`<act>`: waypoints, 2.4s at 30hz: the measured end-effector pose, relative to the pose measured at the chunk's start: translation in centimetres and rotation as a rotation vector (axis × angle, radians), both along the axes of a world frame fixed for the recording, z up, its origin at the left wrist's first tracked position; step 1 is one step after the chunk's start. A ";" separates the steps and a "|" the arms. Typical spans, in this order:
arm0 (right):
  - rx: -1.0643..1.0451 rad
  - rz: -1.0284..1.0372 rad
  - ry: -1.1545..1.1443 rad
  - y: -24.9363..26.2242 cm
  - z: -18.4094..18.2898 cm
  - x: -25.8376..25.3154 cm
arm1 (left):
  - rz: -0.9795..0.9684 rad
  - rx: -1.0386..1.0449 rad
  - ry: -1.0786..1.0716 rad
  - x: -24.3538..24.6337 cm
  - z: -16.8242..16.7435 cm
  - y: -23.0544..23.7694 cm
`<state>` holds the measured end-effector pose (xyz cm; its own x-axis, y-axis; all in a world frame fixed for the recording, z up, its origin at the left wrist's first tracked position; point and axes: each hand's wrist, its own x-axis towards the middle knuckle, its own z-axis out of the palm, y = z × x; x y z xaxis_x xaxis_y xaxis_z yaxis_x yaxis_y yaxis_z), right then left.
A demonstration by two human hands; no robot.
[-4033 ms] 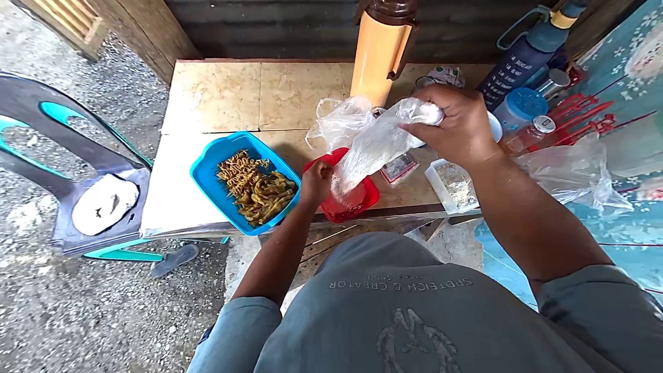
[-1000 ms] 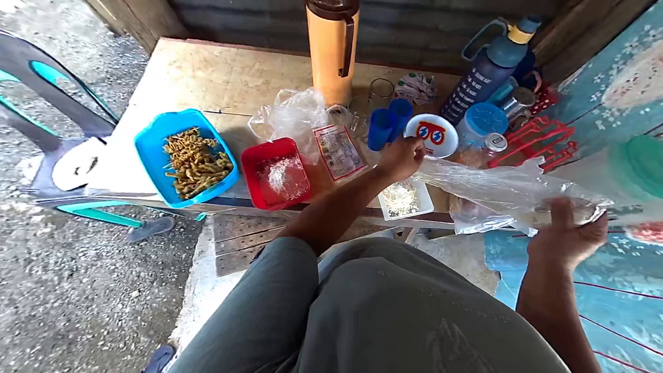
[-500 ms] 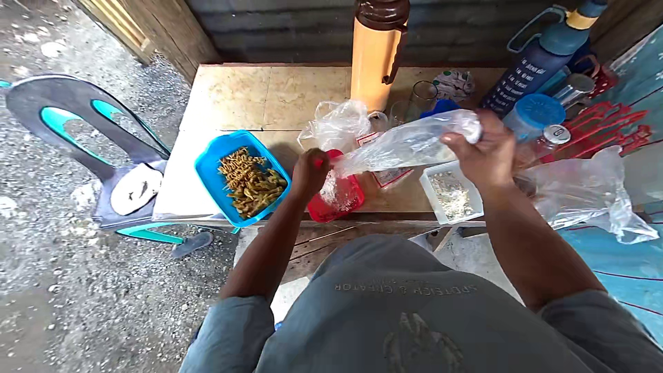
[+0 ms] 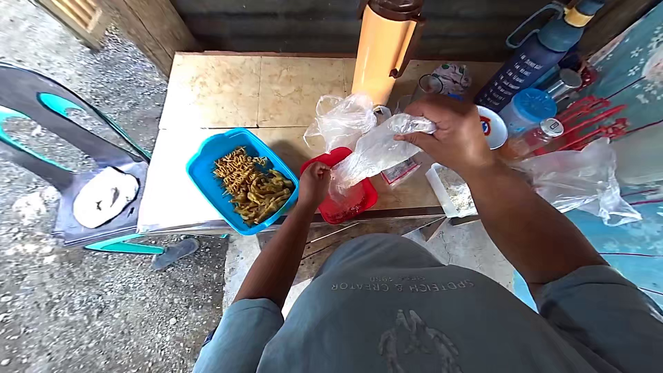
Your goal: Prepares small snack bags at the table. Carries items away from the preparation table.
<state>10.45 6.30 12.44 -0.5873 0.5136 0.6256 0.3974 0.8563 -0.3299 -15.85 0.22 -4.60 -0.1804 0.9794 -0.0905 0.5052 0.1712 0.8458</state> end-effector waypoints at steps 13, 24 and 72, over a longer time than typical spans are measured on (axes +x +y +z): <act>-0.010 -0.041 -0.046 -1.1 1.4 -0.6 | -0.009 0.037 -0.021 -0.2 -0.3 0.8; 0.021 -0.066 -0.051 -0.9 1.7 -2.1 | 0.030 0.015 -0.030 -0.5 -0.5 0.5; -0.154 -0.926 0.447 -9.3 -0.7 29.6 | -0.707 0.068 0.144 27.7 8.4 11.1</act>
